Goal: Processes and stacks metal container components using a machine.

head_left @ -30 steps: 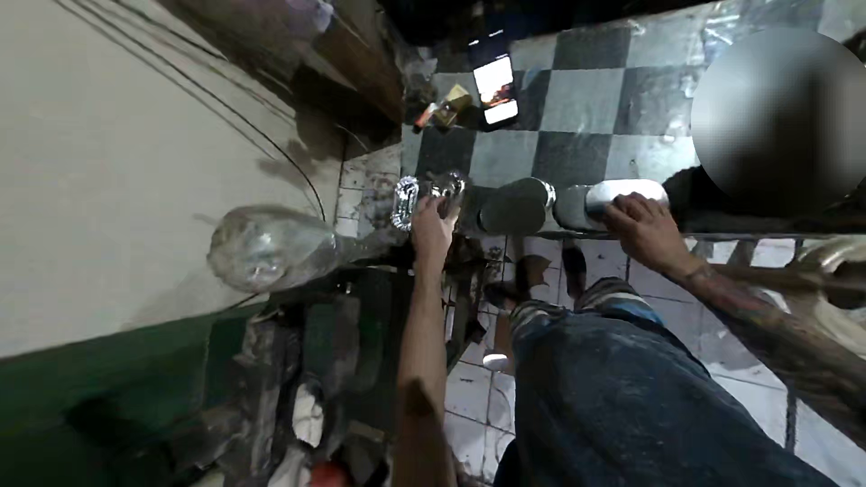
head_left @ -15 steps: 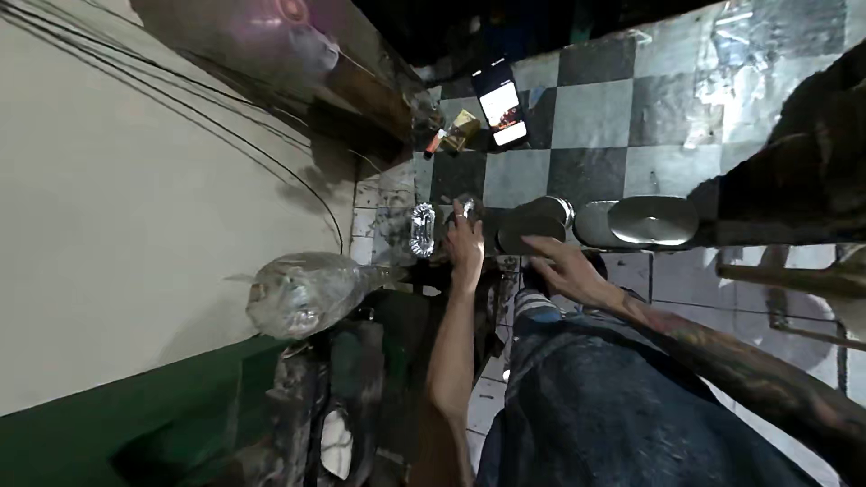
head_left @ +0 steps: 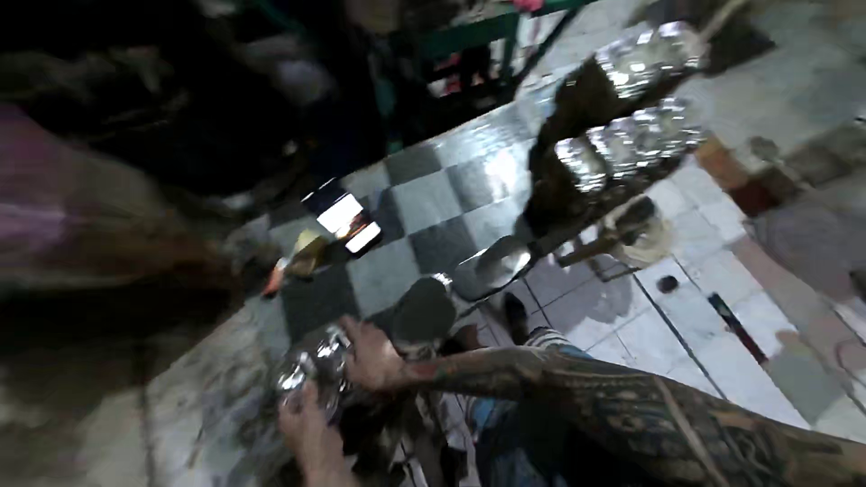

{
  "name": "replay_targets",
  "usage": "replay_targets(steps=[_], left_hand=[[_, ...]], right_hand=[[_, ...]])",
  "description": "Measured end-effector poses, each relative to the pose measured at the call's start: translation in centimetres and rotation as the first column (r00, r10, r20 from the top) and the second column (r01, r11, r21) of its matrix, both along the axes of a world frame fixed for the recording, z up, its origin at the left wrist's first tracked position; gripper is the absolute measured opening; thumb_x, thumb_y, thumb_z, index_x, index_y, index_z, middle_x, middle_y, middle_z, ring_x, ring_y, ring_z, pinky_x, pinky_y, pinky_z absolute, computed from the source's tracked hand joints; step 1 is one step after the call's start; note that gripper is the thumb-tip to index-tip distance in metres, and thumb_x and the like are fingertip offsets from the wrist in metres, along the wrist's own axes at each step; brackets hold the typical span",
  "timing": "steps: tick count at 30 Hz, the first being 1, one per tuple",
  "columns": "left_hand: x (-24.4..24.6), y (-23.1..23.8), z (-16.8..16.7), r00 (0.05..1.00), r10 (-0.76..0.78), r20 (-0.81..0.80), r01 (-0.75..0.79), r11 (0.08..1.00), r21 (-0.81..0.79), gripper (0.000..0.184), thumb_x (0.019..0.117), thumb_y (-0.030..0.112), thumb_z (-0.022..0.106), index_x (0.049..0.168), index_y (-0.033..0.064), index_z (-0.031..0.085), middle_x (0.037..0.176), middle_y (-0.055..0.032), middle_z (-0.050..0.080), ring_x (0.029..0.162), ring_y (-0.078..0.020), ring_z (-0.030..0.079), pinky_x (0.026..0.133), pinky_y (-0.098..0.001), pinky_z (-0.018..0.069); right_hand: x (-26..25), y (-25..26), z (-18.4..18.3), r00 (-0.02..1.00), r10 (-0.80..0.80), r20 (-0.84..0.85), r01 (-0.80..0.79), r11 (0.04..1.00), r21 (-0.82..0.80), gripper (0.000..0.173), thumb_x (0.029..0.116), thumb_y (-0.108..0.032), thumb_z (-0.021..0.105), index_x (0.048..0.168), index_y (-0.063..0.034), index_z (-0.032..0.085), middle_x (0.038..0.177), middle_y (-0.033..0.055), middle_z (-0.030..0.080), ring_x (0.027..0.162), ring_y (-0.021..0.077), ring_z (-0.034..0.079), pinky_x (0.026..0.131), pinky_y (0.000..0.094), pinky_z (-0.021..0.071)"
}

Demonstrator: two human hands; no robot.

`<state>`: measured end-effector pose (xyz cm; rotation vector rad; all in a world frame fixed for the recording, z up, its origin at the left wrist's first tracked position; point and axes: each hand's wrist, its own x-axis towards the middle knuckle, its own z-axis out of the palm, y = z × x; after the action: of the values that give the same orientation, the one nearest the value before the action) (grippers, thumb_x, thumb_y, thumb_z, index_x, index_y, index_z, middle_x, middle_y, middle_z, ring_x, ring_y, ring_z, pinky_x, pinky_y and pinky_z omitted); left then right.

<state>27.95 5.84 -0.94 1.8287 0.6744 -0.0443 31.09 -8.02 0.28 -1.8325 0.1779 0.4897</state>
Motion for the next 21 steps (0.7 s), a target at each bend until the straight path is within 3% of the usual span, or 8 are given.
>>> replay_targets(steps=[3,5,8,11,13,15,17,21], left_hand=[[-0.6,-6.6,4.1,0.973,0.051,0.227,-0.040,0.998,-0.054,0.066,0.1069,0.015,0.049,0.160,-0.0035,0.016,0.161,-0.0261,0.030,0.145,-0.0250,0.039,0.119,-0.0356,0.0346],[-0.8,-13.3,7.9,0.928,-0.016,0.372,0.038,0.998,-0.053,0.066,0.1013,0.003,0.048,0.157,-0.0090,0.015,0.155,-0.0282,0.034,0.138,-0.0193,0.043,0.114,-0.0293,0.0382],[-1.2,-24.9,13.7,0.814,-0.346,0.466,0.357,0.932,0.069,0.064,0.0967,0.001,0.049,0.150,-0.0186,0.019,0.141,-0.0314,0.046,0.124,-0.0127,0.054,0.105,-0.0243,0.0457],[0.3,-37.2,16.5,0.635,-0.618,0.463,0.635,0.759,0.142,0.060,0.0999,0.013,0.053,0.149,-0.0119,0.030,0.137,-0.0259,0.052,0.114,-0.0158,0.062,0.093,-0.0311,0.0556],[0.7,-44.6,17.6,0.650,-0.699,0.298,0.721,0.691,0.046,0.067,0.1024,0.022,0.057,0.158,0.0030,0.026,0.152,-0.0251,0.039,0.124,-0.0287,0.057,0.096,-0.0446,0.0548],[0.9,-51.4,18.3,0.647,-0.752,0.131,0.757,0.654,0.014,0.076,0.1008,0.029,0.061,0.162,0.0080,0.022,0.159,-0.0280,0.028,0.133,-0.0399,0.048,0.102,-0.0545,0.0493],[1.4,-56.5,17.7,0.627,-0.779,0.010,0.778,0.627,0.042,0.077,0.1003,0.027,0.061,0.163,0.0059,0.021,0.160,-0.0322,0.025,0.138,-0.0446,0.043,0.107,-0.0565,0.0451],[1.5,-60.4,16.5,0.669,-0.738,-0.090,0.743,0.663,0.092,0.075,0.0993,0.028,0.060,0.161,0.0047,0.024,0.161,-0.0316,0.023,0.143,-0.0462,0.035,0.110,-0.0613,0.0390]], right_hand=[[-0.2,-7.1,4.3,0.938,-0.005,0.347,-0.008,0.999,0.036,0.068,0.0987,-0.012,0.062,0.161,-0.0087,0.035,0.147,0.0282,0.052,0.132,0.0425,0.055,0.110,0.0544,0.0469],[-1.3,-14.2,8.5,0.818,-0.079,0.570,0.094,0.996,0.003,0.066,0.0930,-0.008,0.068,0.155,-0.0053,0.046,0.141,0.0270,0.057,0.126,0.0398,0.059,0.106,0.0517,0.0508],[-4.2,-26.5,13.6,0.642,-0.153,0.751,0.341,0.935,-0.101,0.063,0.0881,-0.007,0.072,0.149,-0.0078,0.055,0.128,0.0243,0.065,0.109,0.0347,0.068,0.090,0.0474,0.0589],[-7.3,-39.9,17.8,0.746,-0.181,0.641,0.444,0.853,-0.276,0.063,0.0979,-0.018,0.067,0.157,-0.0189,0.044,0.135,0.0240,0.056,0.104,0.0330,0.068,0.082,0.0488,0.0606],[-7.9,-48.8,18.5,0.810,-0.228,0.541,0.457,0.823,-0.337,0.059,0.1017,-0.027,0.060,0.157,-0.0173,0.043,0.138,0.0273,0.055,0.109,0.0371,0.065,0.089,0.0555,0.0571],[-7.5,-56.4,17.7,0.846,-0.262,0.465,0.434,0.845,-0.313,0.050,0.1039,-0.027,0.054,0.150,-0.0088,0.051,0.121,0.0266,0.064,0.099,0.0353,0.069,0.087,0.0564,0.0579],[-7.2,-61.4,16.3,0.879,-0.303,0.368,0.403,0.884,-0.236,0.043,0.1043,-0.023,0.051,0.141,-0.0020,0.056,0.107,0.0238,0.068,0.089,0.0323,0.069,0.082,0.0547,0.0563],[-6.5,-64.5,14.6,0.912,-0.319,0.258,0.372,0.907,-0.195,0.038,0.1041,-0.027,0.057,0.132,-0.0016,0.062,0.118,0.0230,0.068,0.106,0.0343,0.067,0.095,0.0576,0.0516]])
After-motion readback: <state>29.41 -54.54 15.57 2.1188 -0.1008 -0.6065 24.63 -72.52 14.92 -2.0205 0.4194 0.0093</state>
